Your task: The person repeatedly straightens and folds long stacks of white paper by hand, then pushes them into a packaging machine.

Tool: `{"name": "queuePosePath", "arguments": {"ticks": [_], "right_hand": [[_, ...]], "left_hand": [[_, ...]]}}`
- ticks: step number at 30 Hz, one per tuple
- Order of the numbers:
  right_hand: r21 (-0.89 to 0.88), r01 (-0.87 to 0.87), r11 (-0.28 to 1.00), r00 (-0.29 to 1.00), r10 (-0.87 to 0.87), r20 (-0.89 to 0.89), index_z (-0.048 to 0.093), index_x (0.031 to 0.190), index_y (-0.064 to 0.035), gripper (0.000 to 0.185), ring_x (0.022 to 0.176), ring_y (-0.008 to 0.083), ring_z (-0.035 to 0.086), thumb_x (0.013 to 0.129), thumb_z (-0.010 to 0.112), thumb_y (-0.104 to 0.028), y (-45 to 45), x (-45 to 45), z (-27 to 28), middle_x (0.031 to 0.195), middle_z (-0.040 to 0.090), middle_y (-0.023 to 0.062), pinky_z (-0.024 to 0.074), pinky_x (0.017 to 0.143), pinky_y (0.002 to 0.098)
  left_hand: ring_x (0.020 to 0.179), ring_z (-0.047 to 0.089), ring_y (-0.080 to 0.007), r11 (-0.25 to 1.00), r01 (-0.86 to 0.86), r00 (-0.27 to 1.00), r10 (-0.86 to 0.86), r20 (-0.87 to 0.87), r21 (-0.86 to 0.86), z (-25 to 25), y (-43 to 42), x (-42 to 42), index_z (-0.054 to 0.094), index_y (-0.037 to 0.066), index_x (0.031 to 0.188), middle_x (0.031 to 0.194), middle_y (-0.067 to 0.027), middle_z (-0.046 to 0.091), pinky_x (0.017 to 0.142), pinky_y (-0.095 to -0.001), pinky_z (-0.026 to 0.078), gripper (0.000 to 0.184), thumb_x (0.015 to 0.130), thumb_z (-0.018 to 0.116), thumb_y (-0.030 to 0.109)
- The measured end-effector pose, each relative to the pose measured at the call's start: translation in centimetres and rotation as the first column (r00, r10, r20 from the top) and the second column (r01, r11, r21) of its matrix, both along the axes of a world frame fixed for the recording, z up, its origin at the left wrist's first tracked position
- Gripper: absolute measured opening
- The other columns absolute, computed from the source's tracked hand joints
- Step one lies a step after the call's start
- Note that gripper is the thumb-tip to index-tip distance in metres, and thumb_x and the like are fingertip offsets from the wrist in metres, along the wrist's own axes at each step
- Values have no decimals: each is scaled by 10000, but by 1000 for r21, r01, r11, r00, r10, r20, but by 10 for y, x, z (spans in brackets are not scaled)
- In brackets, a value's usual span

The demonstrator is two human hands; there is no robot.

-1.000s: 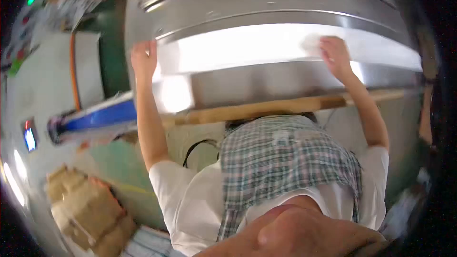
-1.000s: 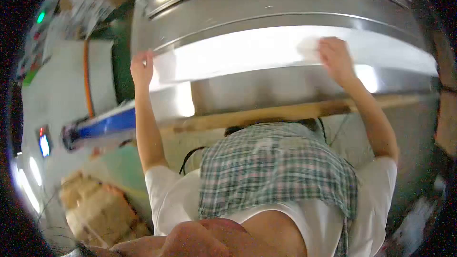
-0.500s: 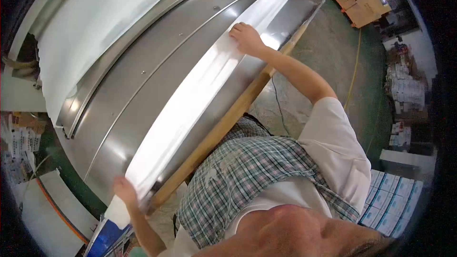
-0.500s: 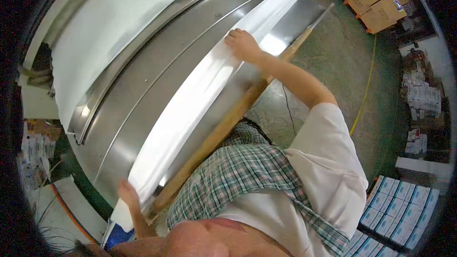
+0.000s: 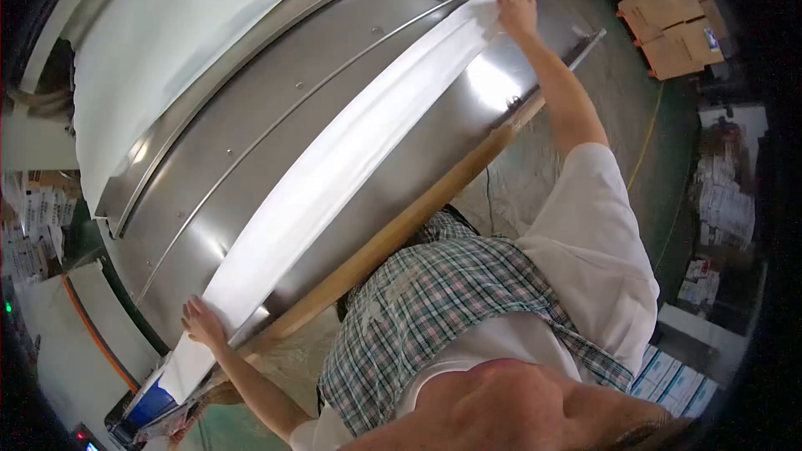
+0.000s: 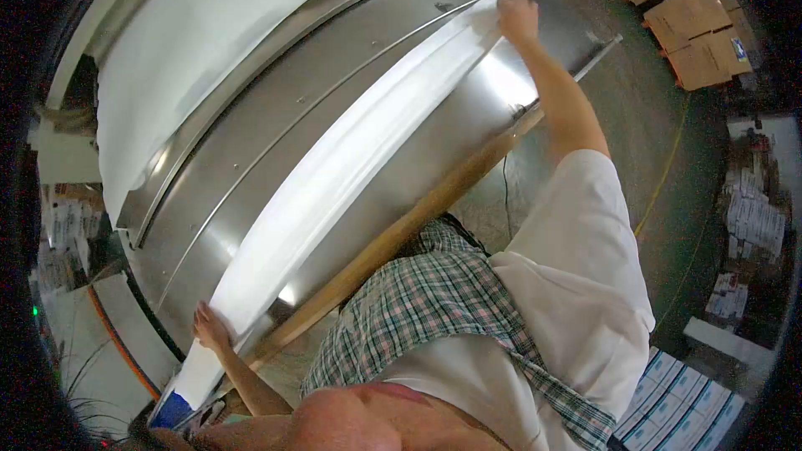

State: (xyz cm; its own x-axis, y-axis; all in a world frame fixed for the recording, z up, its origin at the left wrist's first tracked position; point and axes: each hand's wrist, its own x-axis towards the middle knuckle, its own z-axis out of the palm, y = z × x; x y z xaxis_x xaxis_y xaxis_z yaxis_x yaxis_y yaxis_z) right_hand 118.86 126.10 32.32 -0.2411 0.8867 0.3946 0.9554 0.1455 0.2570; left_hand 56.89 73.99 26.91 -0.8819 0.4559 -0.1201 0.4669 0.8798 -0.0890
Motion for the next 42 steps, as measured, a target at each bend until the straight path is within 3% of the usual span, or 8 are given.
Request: {"name": "queuePosePath", "arguments": {"ticks": [11, 17, 19, 20, 23, 29, 35, 42], "right_hand": [[-11, -148, 989, 987, 147, -60, 558, 906, -103, 168, 999, 215, 501, 746, 509, -91, 46, 111, -5, 950, 564, 65, 377, 803, 412], [-553, -653, 518, 720, 197, -666, 507, 1133, -101, 359, 1127, 284, 435, 875, 425, -336, 44, 70, -51, 1220, 465, 145, 311, 927, 517], [-55, -272, 961, 959, 266, -93, 471, 1178, -118, 461, 1145, 357, 405, 863, 374, -440, 41, 57, -68, 1252, 434, 149, 296, 917, 561], [-164, -185, 969, 982, 186, -9, 368, 1277, -148, 543, 1183, 401, 352, 861, 321, -495, 54, 63, -61, 1341, 334, 128, 297, 917, 576], [-470, 46, 881, 982, -125, -139, 326, 1317, -179, 571, 1187, 373, 369, 872, 275, -533, 68, 58, -24, 1287, 401, 173, 310, 959, 475], [-521, -126, 844, 947, -54, -317, 445, 1215, -75, 580, 1083, 361, 472, 874, 286, -517, 106, 86, -51, 1122, 526, 211, 370, 908, 393], [-642, -420, 642, 892, 423, -161, 524, 1106, -27, 462, 1027, 379, 479, 886, 362, -400, 43, 62, -36, 1131, 511, 197, 383, 882, 409], [-850, -478, 222, 878, 144, -457, 514, 1082, 5, 391, 948, 229, 527, 828, 555, -290, -82, -34, 9, 1040, 545, 150, 433, 794, 343]], "left_hand": [[1262, 240, -344, 999, -36, 999, 36, 2, 17, 10, 28, 61, 460, 238, 1244, 1358, -42, 346, 985, -548, 182, 520, 881, 226, 528], [1279, 197, -351, 994, -67, 998, 68, 6, -89, 12, 43, 78, 437, 269, 1258, 1371, -56, 322, 990, -575, 142, 531, 872, 210, 555], [1285, 185, -351, 991, -94, 995, 96, 14, -96, 14, 44, 82, 437, 267, 1259, 1374, -60, 317, 991, -581, 131, 539, 870, 206, 562], [1287, 178, -353, 992, -88, 995, 91, 33, -90, 14, 47, 87, 436, 263, 1260, 1376, -62, 313, 988, -591, 123, 547, 869, 203, 567], [1290, 171, -359, 994, -75, 996, 79, 51, -82, 15, 50, 88, 432, 247, 1264, 1378, -66, 308, 982, -608, 106, 569, 866, 195, 576], [1300, 156, -331, 980, -77, 991, 94, 91, -181, 13, 39, 77, 373, 214, 1305, 1402, -48, 260, 985, -595, 127, 599, 870, 179, 577], [1284, 204, -340, 999, -47, 986, 47, -162, 7, 16, -21, 60, 321, 232, 1323, 1380, -145, 271, 950, -602, 207, 481, 887, 366, 431], [1300, 197, -296, 960, 228, 959, -194, -206, 159, 14, -50, 136, 286, 182, 1350, 1399, -134, 243, 1015, -517, 165, 547, 855, 472, 325]]}}
